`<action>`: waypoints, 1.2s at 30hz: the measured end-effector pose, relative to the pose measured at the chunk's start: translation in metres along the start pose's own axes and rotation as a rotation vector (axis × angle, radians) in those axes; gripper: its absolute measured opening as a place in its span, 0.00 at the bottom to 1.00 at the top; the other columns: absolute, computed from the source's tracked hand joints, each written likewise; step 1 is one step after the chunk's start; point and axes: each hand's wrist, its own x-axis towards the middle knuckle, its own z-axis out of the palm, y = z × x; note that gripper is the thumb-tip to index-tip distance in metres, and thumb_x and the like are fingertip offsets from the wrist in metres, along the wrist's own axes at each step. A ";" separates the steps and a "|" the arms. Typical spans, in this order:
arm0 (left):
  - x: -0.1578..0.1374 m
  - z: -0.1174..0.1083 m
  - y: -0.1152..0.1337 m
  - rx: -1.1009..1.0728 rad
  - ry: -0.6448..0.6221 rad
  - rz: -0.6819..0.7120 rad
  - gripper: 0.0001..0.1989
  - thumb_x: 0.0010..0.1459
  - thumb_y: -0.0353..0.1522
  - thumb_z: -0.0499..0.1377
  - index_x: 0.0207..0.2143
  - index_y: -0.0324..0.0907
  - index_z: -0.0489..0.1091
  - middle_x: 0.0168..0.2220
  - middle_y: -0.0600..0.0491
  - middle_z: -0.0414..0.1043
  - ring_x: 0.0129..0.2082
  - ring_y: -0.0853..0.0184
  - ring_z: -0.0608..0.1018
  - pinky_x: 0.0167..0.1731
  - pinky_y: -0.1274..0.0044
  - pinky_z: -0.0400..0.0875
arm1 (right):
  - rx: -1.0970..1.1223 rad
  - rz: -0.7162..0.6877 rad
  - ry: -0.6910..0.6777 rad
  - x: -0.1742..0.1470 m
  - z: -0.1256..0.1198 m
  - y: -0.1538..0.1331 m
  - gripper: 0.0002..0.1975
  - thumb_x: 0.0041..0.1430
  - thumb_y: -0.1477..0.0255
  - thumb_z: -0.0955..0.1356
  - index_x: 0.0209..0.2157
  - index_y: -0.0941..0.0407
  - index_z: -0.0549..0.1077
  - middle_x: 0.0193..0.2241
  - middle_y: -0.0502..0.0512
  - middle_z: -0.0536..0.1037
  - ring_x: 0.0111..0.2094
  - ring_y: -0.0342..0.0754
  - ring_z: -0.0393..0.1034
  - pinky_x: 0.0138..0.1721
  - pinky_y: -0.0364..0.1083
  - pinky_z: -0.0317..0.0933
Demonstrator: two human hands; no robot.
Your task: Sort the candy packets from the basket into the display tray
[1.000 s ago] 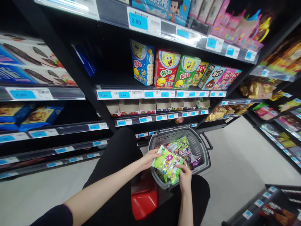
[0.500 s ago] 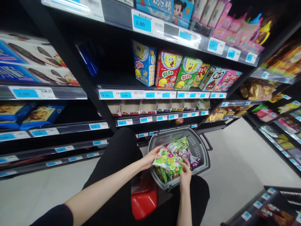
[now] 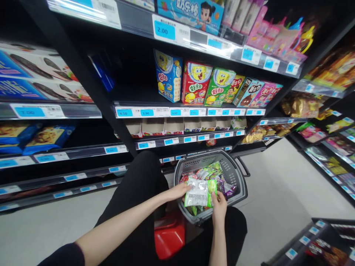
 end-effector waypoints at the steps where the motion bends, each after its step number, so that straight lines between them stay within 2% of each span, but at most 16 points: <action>1: 0.000 0.001 0.002 0.002 0.008 0.037 0.18 0.36 0.40 0.69 0.27 0.35 0.73 0.23 0.53 0.73 0.31 0.64 0.75 0.37 0.76 0.68 | 0.014 0.021 -0.012 -0.001 0.002 -0.001 0.20 0.41 0.60 0.72 0.32 0.60 0.72 0.22 0.53 0.76 0.23 0.47 0.70 0.25 0.45 0.63; 3: 0.000 0.003 0.005 -0.010 0.033 0.103 0.28 0.31 0.33 0.71 0.40 0.36 0.72 0.35 0.51 0.75 0.38 0.63 0.74 0.41 0.76 0.66 | 0.063 0.067 -0.042 -0.003 0.005 -0.005 0.24 0.40 0.60 0.72 0.38 0.59 0.71 0.24 0.53 0.77 0.26 0.49 0.72 0.29 0.46 0.65; 5: 0.000 0.004 0.008 -0.038 0.060 0.150 0.42 0.32 0.30 0.70 0.54 0.39 0.61 0.43 0.49 0.72 0.41 0.63 0.73 0.42 0.75 0.66 | 0.137 0.084 -0.102 -0.007 0.008 -0.014 0.32 0.40 0.63 0.73 0.49 0.57 0.67 0.30 0.54 0.78 0.32 0.50 0.74 0.34 0.48 0.66; 7: 0.000 0.003 0.011 -0.011 0.088 0.212 0.48 0.35 0.30 0.68 0.60 0.41 0.51 0.45 0.47 0.71 0.41 0.63 0.74 0.41 0.74 0.67 | 0.204 0.083 -0.185 -0.010 0.008 -0.022 0.39 0.40 0.67 0.74 0.56 0.53 0.60 0.37 0.56 0.78 0.38 0.51 0.73 0.39 0.49 0.65; 9: 0.000 0.001 0.014 0.067 0.121 0.279 0.43 0.37 0.29 0.67 0.58 0.39 0.57 0.45 0.45 0.72 0.42 0.62 0.74 0.41 0.73 0.67 | 0.208 0.080 -0.237 -0.013 0.008 -0.027 0.37 0.40 0.70 0.74 0.54 0.52 0.63 0.41 0.58 0.77 0.42 0.51 0.72 0.42 0.50 0.64; 12: -0.001 -0.003 0.018 0.170 0.179 0.320 0.25 0.39 0.31 0.66 0.44 0.36 0.73 0.44 0.45 0.74 0.44 0.60 0.73 0.44 0.74 0.64 | 0.148 0.096 -0.216 -0.013 0.006 -0.027 0.26 0.39 0.69 0.75 0.44 0.56 0.74 0.42 0.59 0.77 0.43 0.53 0.71 0.43 0.50 0.64; 15: -0.002 -0.004 0.019 0.227 0.235 0.312 0.17 0.41 0.32 0.65 0.36 0.36 0.77 0.38 0.47 0.77 0.39 0.60 0.75 0.41 0.75 0.65 | 0.054 0.063 -0.138 -0.013 0.006 -0.026 0.21 0.39 0.67 0.74 0.39 0.58 0.76 0.39 0.60 0.79 0.41 0.54 0.71 0.44 0.51 0.63; 19: -0.004 -0.002 0.021 0.297 0.313 0.311 0.10 0.42 0.33 0.63 0.28 0.36 0.78 0.28 0.49 0.78 0.31 0.63 0.75 0.34 0.76 0.64 | -0.091 -0.067 -0.030 -0.014 0.011 -0.032 0.14 0.41 0.63 0.72 0.30 0.59 0.78 0.32 0.59 0.80 0.36 0.54 0.72 0.41 0.51 0.63; 24: -0.009 0.003 0.024 0.350 0.420 0.321 0.08 0.44 0.34 0.61 0.22 0.38 0.75 0.22 0.55 0.74 0.26 0.68 0.71 0.30 0.79 0.61 | -0.092 -0.121 -0.046 -0.019 0.022 -0.039 0.12 0.43 0.62 0.71 0.24 0.58 0.74 0.23 0.52 0.76 0.28 0.49 0.69 0.33 0.46 0.62; 29: -0.009 0.004 0.028 0.299 0.479 0.304 0.08 0.43 0.34 0.60 0.20 0.38 0.73 0.21 0.55 0.72 0.25 0.68 0.70 0.28 0.79 0.60 | -0.045 -0.107 0.032 -0.020 0.031 -0.037 0.12 0.44 0.63 0.71 0.24 0.58 0.72 0.21 0.49 0.73 0.27 0.46 0.65 0.31 0.44 0.59; 32: -0.006 0.000 0.027 0.206 0.427 0.274 0.07 0.41 0.33 0.61 0.19 0.37 0.71 0.21 0.55 0.72 0.25 0.68 0.71 0.27 0.79 0.61 | 0.027 -0.056 0.012 -0.019 0.032 -0.035 0.12 0.42 0.63 0.72 0.24 0.58 0.71 0.21 0.49 0.73 0.25 0.45 0.66 0.28 0.43 0.59; 36: -0.003 -0.004 0.023 0.035 0.304 0.197 0.10 0.40 0.31 0.61 0.28 0.37 0.71 0.19 0.56 0.70 0.20 0.71 0.71 0.24 0.80 0.63 | 0.147 0.044 -0.071 -0.020 0.028 -0.036 0.14 0.38 0.64 0.73 0.26 0.55 0.70 0.22 0.48 0.75 0.23 0.45 0.69 0.25 0.44 0.61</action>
